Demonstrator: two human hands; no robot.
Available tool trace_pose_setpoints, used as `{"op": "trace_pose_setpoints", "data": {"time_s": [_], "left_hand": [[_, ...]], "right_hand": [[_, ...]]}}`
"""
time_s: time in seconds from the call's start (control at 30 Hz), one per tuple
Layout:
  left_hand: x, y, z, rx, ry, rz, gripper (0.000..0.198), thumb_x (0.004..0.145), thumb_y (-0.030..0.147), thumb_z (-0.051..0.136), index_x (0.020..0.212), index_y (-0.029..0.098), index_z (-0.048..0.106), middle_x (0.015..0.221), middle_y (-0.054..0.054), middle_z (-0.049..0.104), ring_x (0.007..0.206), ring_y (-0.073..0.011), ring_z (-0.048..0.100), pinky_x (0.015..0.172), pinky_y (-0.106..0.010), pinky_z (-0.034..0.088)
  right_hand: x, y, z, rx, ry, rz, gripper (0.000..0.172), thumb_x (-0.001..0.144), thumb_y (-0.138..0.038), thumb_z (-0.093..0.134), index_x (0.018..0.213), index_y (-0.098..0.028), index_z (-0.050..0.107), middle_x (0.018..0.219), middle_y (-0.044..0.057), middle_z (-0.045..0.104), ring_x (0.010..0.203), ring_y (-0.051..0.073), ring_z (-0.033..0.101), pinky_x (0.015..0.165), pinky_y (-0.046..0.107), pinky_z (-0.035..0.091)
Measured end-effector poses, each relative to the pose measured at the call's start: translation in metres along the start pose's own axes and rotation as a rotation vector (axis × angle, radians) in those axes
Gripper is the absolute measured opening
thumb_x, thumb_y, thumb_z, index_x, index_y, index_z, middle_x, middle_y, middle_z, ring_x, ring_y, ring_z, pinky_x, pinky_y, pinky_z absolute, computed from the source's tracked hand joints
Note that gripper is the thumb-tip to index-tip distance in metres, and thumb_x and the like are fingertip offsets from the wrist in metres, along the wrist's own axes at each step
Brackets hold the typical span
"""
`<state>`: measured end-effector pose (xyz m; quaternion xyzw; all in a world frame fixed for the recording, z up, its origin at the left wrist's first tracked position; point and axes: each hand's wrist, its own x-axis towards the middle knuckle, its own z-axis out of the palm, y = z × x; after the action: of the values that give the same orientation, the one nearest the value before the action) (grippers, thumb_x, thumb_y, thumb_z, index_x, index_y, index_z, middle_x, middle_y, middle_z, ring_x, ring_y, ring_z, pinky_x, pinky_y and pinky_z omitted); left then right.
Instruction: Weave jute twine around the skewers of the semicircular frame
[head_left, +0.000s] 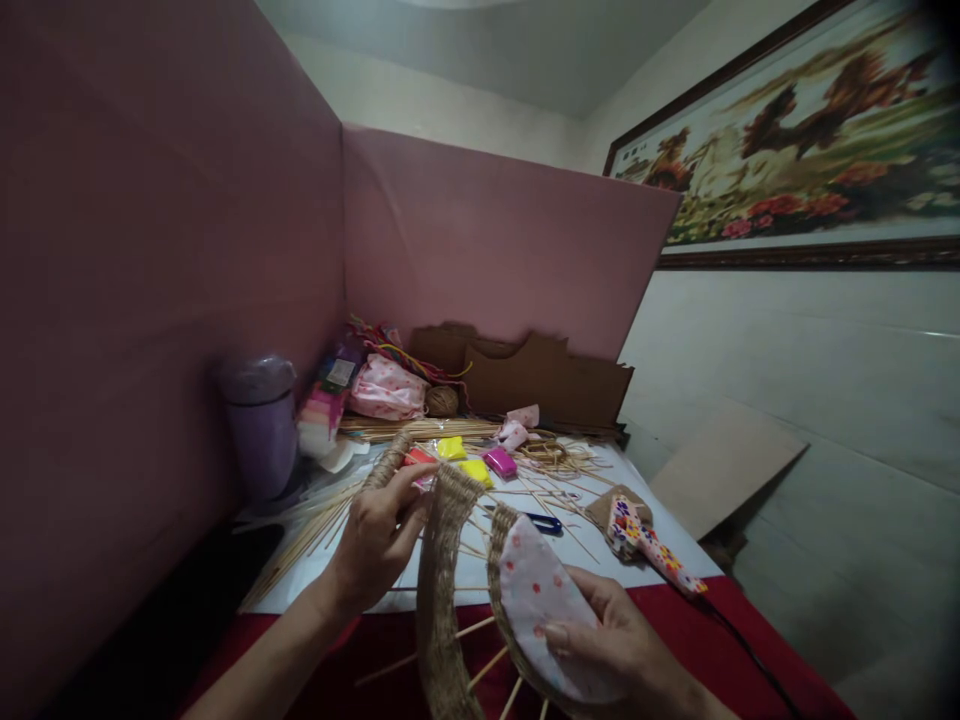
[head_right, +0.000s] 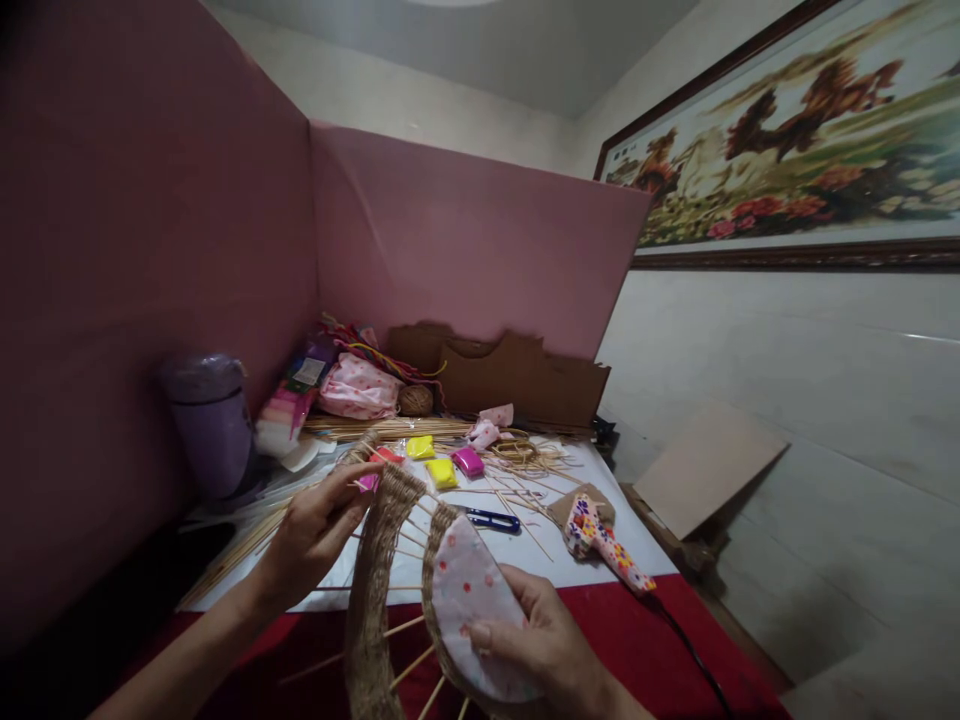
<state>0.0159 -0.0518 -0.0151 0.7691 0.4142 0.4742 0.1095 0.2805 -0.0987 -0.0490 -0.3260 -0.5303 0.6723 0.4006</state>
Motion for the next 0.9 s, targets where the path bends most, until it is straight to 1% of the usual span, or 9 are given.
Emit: {"op": "trace_pose_setpoints", "data": {"time_s": [0.13,0.23,0.43,0.57,0.67,0.77,0.9], "left_hand": [[-0.0012,-0.0014,-0.0006,-0.032,0.011,0.006,0.031,0.088,0.018,0.045,0.117,0.019,0.055,0.054,0.008,0.037,0.048,-0.0096,0.036,0.052,-0.022,0.029],[-0.0022,-0.0025,-0.0010,-0.101,0.038,-0.003,0.033,0.086,0.016,0.044,0.116,0.018,0.057,0.053,0.008,0.033,0.046,-0.0090,0.032,0.049,-0.022,0.026],[-0.0016,-0.0038,-0.0045,-0.242,0.038,-0.053,0.032,0.085,0.020,0.045,0.112,0.016,0.062,0.054,0.007,0.031,0.047,-0.0092,0.030,0.048,-0.023,0.025],[-0.0010,-0.0045,-0.0066,-0.216,0.023,-0.047,0.033,0.083,0.017,0.045,0.110,0.016,0.064,0.053,0.007,0.031,0.046,-0.0088,0.030,0.048,-0.023,0.024],[-0.0018,-0.0046,-0.0057,-0.205,0.015,-0.046,0.034,0.082,0.014,0.045,0.112,0.017,0.062,0.054,0.007,0.033,0.048,-0.0089,0.031,0.049,-0.023,0.025],[-0.0024,-0.0039,-0.0040,-0.256,0.030,-0.055,0.029,0.086,0.017,0.046,0.111,0.017,0.059,0.054,0.008,0.031,0.048,-0.0090,0.028,0.048,-0.023,0.023],[-0.0010,-0.0017,-0.0037,-0.257,0.074,-0.053,0.019,0.087,0.024,0.052,0.103,0.017,0.057,0.053,0.009,0.025,0.047,-0.0084,0.025,0.047,-0.023,0.021]], "right_hand": [[-0.0035,0.0010,0.0022,-0.002,-0.002,-0.012,0.037,0.065,-0.035,0.077,0.091,-0.012,0.064,0.070,0.001,0.058,0.055,0.007,0.046,0.050,0.017,0.033],[-0.0064,-0.0003,0.0039,-0.011,-0.001,-0.001,0.038,0.065,-0.036,0.076,0.091,-0.012,0.063,0.070,0.002,0.058,0.055,0.008,0.045,0.049,0.017,0.032],[-0.0088,-0.0029,0.0052,-0.047,0.034,0.006,0.042,0.062,-0.039,0.077,0.091,-0.012,0.064,0.067,0.000,0.055,0.053,0.007,0.041,0.048,0.018,0.029],[-0.0077,-0.0031,0.0028,-0.081,0.015,0.009,0.041,0.064,-0.038,0.076,0.092,-0.012,0.064,0.068,0.001,0.055,0.055,0.007,0.041,0.049,0.018,0.029],[-0.0065,-0.0023,0.0020,-0.078,0.010,0.011,0.040,0.064,-0.038,0.076,0.092,-0.012,0.064,0.069,0.000,0.055,0.056,0.007,0.042,0.050,0.018,0.030],[-0.0057,-0.0006,0.0018,-0.065,0.010,0.010,0.040,0.064,-0.038,0.076,0.091,-0.011,0.064,0.067,0.000,0.054,0.054,0.007,0.041,0.048,0.017,0.030],[-0.0060,0.0006,0.0019,-0.046,0.024,0.016,0.040,0.062,-0.038,0.077,0.090,-0.011,0.064,0.066,0.000,0.055,0.053,0.006,0.042,0.047,0.016,0.030]]}}
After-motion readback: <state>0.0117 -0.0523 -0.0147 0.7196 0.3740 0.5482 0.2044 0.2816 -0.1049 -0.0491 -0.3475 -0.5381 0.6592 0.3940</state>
